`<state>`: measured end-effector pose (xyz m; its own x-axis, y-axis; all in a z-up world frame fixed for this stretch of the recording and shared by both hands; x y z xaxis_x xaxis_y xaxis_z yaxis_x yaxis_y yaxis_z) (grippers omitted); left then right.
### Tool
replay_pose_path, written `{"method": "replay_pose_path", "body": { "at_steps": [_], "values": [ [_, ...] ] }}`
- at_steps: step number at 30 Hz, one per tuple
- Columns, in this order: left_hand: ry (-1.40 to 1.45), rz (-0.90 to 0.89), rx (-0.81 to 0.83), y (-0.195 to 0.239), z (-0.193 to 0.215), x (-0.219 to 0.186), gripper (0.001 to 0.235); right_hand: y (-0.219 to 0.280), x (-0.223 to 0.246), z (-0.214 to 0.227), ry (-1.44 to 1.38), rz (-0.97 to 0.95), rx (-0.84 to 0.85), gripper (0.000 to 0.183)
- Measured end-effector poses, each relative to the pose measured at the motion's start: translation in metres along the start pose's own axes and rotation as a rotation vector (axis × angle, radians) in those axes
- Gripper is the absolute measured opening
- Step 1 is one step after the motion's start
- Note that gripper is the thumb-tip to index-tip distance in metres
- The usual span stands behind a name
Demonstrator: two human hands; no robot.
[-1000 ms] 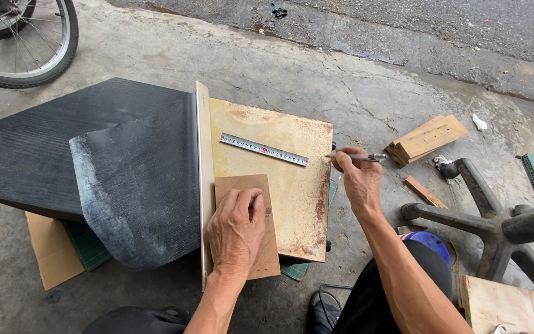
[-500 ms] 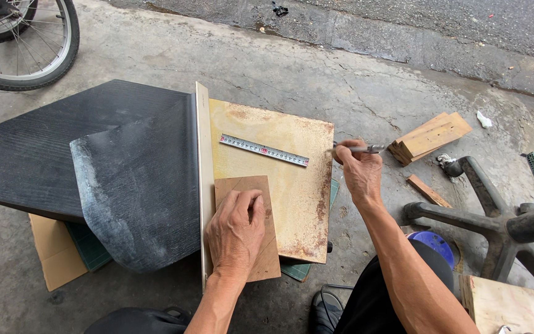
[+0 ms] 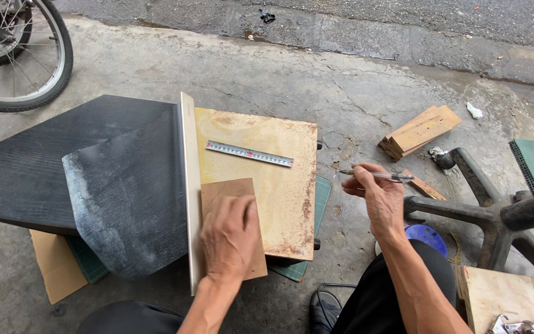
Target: The person measures and marks a small wooden block using a metal ruler and a pen. They repeatedly position the ruler, draw lines, and adjust the block on a workbench.
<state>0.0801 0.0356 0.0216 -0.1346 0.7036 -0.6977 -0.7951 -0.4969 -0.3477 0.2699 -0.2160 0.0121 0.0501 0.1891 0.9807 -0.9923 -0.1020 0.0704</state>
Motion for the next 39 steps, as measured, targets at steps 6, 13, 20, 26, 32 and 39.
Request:
{"method": "replay_pose_path", "body": {
  "at_steps": [6, 13, 20, 26, 32, 39],
  "values": [
    [-0.18, -0.318, 0.349, 0.037, -0.099, -0.064, 0.065, -0.01, 0.002, 0.06, 0.013, 0.079, -0.058, 0.02],
    [-0.393, -0.109, 0.704, -0.03, -0.149, -0.086, 0.085, -0.029, -0.032, 0.094, -0.03, 0.121, -0.117, 0.013],
    [-0.283, -0.203, 0.522, -0.109, -0.173, -0.039, 0.049, -0.03, -0.035, 0.092, 0.166, 0.189, -0.149, 0.017],
    [-0.464, -0.238, 0.384, -0.144, -0.114, 0.064, 0.024, -0.016, -0.011, 0.078, 0.515, 0.283, -0.122, 0.017],
    [-0.549, -0.159, 0.519, -0.155, -0.105, 0.09, 0.015, -0.006, -0.004, 0.047, 0.447, 0.145, 0.006, 0.025],
    [-0.505, -0.433, 0.603, -0.138, -0.159, 0.045, 0.014, -0.016, 0.01, -0.005, 0.626, 0.286, 0.097, 0.022]
  ]
}}
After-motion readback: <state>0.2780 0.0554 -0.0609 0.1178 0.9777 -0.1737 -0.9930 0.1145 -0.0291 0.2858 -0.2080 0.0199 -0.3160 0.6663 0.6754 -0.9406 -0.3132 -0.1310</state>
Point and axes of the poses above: each hand's wrist, its own y-axis away from the middle knuckle, its own z-axis out of the back of the hand, x = y × z, the point moved 10 cm from there along -y, towards the middle knuckle, and after that the axes turned 13 degrees about y, right-handed, at the moved point
